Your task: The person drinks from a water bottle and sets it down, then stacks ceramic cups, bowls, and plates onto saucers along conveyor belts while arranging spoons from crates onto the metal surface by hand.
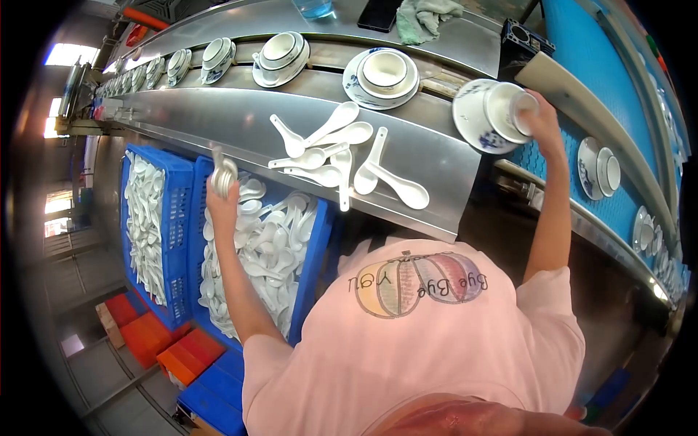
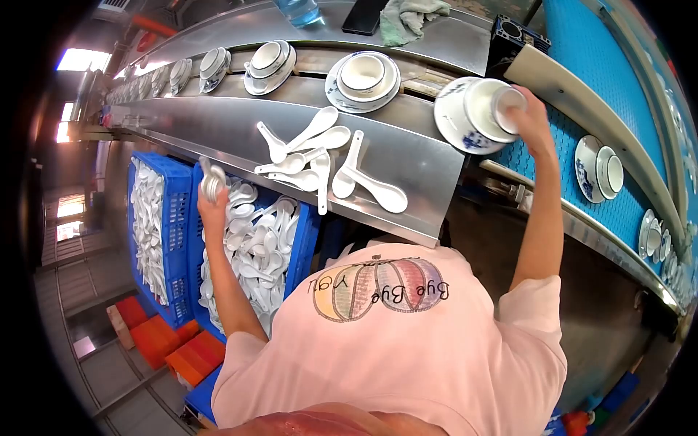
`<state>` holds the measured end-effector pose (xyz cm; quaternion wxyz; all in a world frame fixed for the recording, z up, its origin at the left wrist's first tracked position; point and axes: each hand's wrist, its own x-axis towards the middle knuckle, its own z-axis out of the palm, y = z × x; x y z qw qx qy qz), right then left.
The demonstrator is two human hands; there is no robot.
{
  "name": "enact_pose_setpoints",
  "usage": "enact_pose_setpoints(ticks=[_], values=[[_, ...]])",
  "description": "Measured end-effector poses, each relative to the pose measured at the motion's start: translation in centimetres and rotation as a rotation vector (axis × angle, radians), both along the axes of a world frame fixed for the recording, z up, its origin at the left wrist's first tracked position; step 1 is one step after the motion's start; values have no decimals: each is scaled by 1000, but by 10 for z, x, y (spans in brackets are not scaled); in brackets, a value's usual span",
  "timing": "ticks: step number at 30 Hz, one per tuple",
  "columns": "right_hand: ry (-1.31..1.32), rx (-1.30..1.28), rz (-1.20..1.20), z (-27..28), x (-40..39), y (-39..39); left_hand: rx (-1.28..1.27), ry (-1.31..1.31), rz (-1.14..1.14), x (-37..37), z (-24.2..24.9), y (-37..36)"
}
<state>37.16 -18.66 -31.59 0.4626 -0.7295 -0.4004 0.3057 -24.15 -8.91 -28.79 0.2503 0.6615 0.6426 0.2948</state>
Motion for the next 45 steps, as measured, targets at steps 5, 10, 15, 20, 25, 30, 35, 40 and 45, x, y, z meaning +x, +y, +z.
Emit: enact_pose_setpoints(ticks=[5, 10, 15, 20, 25, 30, 35, 40, 45], values=[[-110, -4, 162, -19, -42, 65, 133, 216, -414, 59, 15, 68], [-162, -89, 250, -10, -52, 65, 134, 334, -620, 81, -20, 108], [-458, 49, 38, 29, 18, 2, 30, 278, -728, 72, 2, 100], [-1026, -96, -303, 52, 106, -85, -42, 240, -703, 89, 42, 97], [-938, -447, -273, 14, 169, -115, 129, 283, -743, 171, -3, 100], [-863, -458, -173, -11, 175, -115, -130, 330, -628, 185, -20, 111], [-484, -385, -170, 15, 122, -108, -26, 442, -145, 164, -17, 152], [-78, -82, -269, 3, 72, -90, -150, -110, -41, 140, -29, 176], [238, 131, -217, -2, 13, -39, -127, 148, -300, 106, -15, 154]])
